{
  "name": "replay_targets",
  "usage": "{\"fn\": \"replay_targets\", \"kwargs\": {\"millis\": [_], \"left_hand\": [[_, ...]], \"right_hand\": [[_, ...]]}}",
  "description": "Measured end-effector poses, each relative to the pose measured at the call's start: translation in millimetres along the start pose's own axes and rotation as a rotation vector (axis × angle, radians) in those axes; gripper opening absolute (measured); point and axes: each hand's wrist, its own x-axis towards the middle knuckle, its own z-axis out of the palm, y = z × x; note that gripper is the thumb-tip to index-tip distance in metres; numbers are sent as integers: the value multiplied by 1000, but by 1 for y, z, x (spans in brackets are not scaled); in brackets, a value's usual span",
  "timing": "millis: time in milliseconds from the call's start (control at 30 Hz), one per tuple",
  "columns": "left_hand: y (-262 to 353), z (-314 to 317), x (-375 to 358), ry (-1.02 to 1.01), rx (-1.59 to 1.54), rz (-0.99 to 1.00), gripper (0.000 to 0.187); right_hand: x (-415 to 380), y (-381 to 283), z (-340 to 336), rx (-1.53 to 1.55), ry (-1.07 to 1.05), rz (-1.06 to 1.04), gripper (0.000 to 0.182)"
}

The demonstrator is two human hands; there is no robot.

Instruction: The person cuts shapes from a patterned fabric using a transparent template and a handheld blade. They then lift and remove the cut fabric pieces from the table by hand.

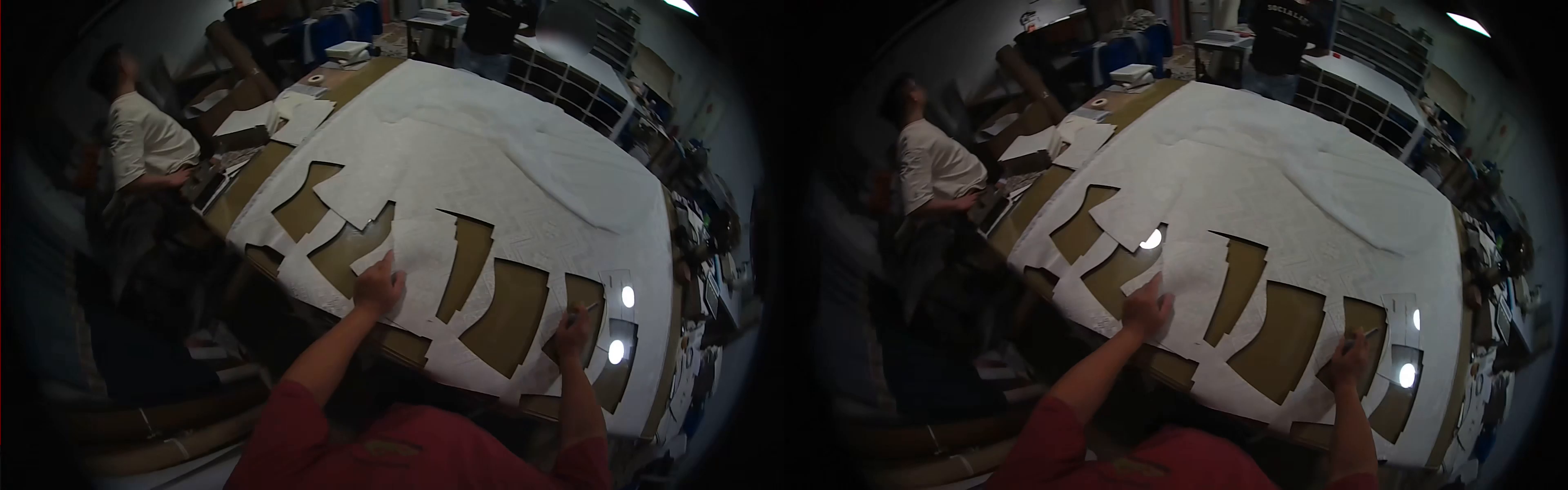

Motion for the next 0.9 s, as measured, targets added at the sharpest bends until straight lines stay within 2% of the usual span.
{"fn": "replay_targets", "kwargs": {"millis": [500,900], "left_hand": [[6,-4,1,-81,-51,-31,59],[2,0,2,-30,-25,20,60]], "right_hand": [[0,10,5,-5,6,-34,46],[3,-7,-8,-13,-50,3,44]]}}
